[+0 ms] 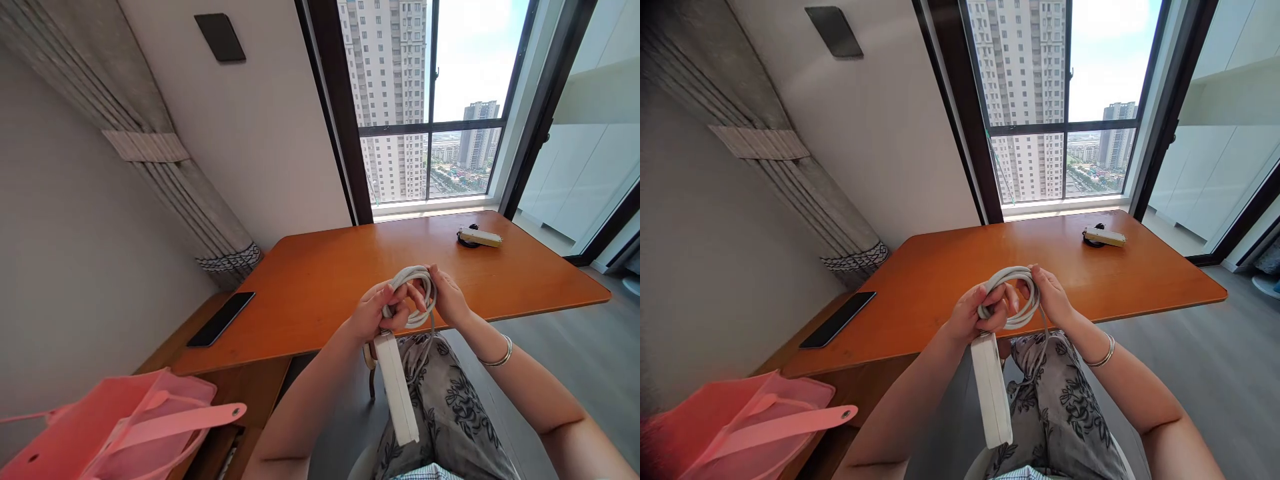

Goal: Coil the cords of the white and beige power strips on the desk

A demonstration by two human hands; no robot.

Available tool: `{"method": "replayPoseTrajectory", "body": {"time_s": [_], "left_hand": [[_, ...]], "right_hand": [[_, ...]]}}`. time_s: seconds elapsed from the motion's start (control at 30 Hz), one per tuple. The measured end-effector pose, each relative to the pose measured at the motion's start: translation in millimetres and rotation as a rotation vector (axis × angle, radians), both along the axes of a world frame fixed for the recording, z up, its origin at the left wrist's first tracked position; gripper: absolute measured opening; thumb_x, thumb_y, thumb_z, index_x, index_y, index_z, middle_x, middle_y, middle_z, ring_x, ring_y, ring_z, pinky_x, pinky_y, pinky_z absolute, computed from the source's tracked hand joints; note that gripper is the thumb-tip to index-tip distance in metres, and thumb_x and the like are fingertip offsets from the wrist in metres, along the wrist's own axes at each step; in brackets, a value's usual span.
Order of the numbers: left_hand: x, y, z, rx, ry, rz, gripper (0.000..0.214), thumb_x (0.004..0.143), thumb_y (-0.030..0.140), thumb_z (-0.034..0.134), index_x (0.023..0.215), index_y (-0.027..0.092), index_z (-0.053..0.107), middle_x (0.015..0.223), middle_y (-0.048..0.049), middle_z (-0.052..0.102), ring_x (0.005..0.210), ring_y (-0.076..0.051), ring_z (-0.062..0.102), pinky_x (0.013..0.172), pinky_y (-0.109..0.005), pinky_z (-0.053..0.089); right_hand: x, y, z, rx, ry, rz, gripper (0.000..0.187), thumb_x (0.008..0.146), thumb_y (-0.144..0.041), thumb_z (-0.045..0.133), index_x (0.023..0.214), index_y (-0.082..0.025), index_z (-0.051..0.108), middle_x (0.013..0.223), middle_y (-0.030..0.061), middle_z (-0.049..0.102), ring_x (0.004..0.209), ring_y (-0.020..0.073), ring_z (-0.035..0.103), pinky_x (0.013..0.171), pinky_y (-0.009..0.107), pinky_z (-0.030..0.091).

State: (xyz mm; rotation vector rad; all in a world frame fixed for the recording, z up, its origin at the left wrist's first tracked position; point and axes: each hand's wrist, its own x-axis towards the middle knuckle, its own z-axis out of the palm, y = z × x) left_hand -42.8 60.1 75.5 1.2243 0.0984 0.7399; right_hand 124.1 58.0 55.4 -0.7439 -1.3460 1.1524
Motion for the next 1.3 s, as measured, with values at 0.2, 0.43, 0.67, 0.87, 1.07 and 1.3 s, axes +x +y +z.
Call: {"method": "replayPoseTrajectory", "body": {"time_s": [0.2, 0.43, 0.67, 0.87, 1.07, 1.3], "left_hand": [[4, 2, 1.5, -0.089, -0.100, 0.002, 0.059, 0.084, 0.060, 0.065, 0.064, 0.019, 0.028, 0.079, -0.0067, 0.072, 0.030, 0.002, 0.019, 0.033, -0.018, 0.013], [15, -6, 3.5, -0.117, -0.074, 0.041, 0.053, 0.082, 0.059, 0.069, 0.066, 0.020, 0.037, 0.042, 0.0066, 0.049, 0.030, -0.003, 0.018, 0.034, -0.018, 0.022], [12, -8, 14.2, -0.140, -0.188, 0.172, 0.055, 0.085, 0.053, 0.069, 0.064, 0.019, 0.031, 0.081, -0.0078, 0.077, 0.031, -0.001, 0.026, 0.034, -0.017, 0.025], [-5, -10, 37.3, -0.143, -0.276, 0.596, 0.053, 0.086, 0.054, 0.066, 0.062, 0.018, 0.036, 0.125, -0.0104, 0.071, 0.046, -0.004, 0.053, 0.036, -0.017, 0.038], [-18, -5, 38.6, 0.106, -0.297, 0.914, 0.051, 0.080, 0.062, 0.069, 0.069, 0.018, 0.045, 0.140, -0.0091, 0.062, 0.076, -0.016, 0.074, 0.040, -0.018, 0.046], [-12, 0, 21.8, 0.480, 0.119, 0.996, 0.036, 0.090, 0.054, 0.061, 0.093, 0.018, 0.058, 0.129, -0.0152, 0.068, 0.074, -0.019, 0.076, 0.046, -0.021, 0.053]], "right_hand": [[-5, -5, -10.0, -0.117, 0.175, 0.203, 0.065, 0.073, -0.089, 0.049, 0.074, -0.024, 0.046, 0.049, -0.0056, 0.040, 0.048, 0.0160, 0.050, 0.049, 0.029, 0.040], [-13, -8, -8.2, -0.165, 0.347, 0.120, 0.062, 0.074, -0.082, 0.059, 0.066, -0.024, 0.040, 0.040, -0.0109, 0.031, 0.033, 0.0091, 0.033, 0.040, 0.024, 0.031], [-9, -4, -33.5, -0.092, 0.156, 0.054, 0.066, 0.076, -0.088, 0.048, 0.080, -0.023, 0.055, 0.061, -0.0020, 0.054, 0.058, 0.0156, 0.053, 0.058, 0.030, 0.045], [3, -12, -77.0, -0.010, -0.275, 0.233, 0.046, 0.090, -0.059, 0.059, 0.114, -0.021, 0.053, 0.080, -0.0023, 0.054, 0.072, 0.0132, 0.052, 0.071, 0.029, 0.046], [13, -24, -96.2, 0.179, -0.577, 0.005, 0.026, 0.096, -0.026, 0.049, 0.121, -0.019, 0.045, 0.089, 0.0025, 0.060, 0.078, 0.0156, 0.056, 0.074, 0.031, 0.048], [22, -35, -59.4, 0.564, -0.780, -0.304, 0.021, 0.098, -0.020, 0.045, 0.116, -0.019, 0.056, 0.090, 0.0065, 0.064, 0.070, 0.0148, 0.060, 0.065, 0.027, 0.049]]}}
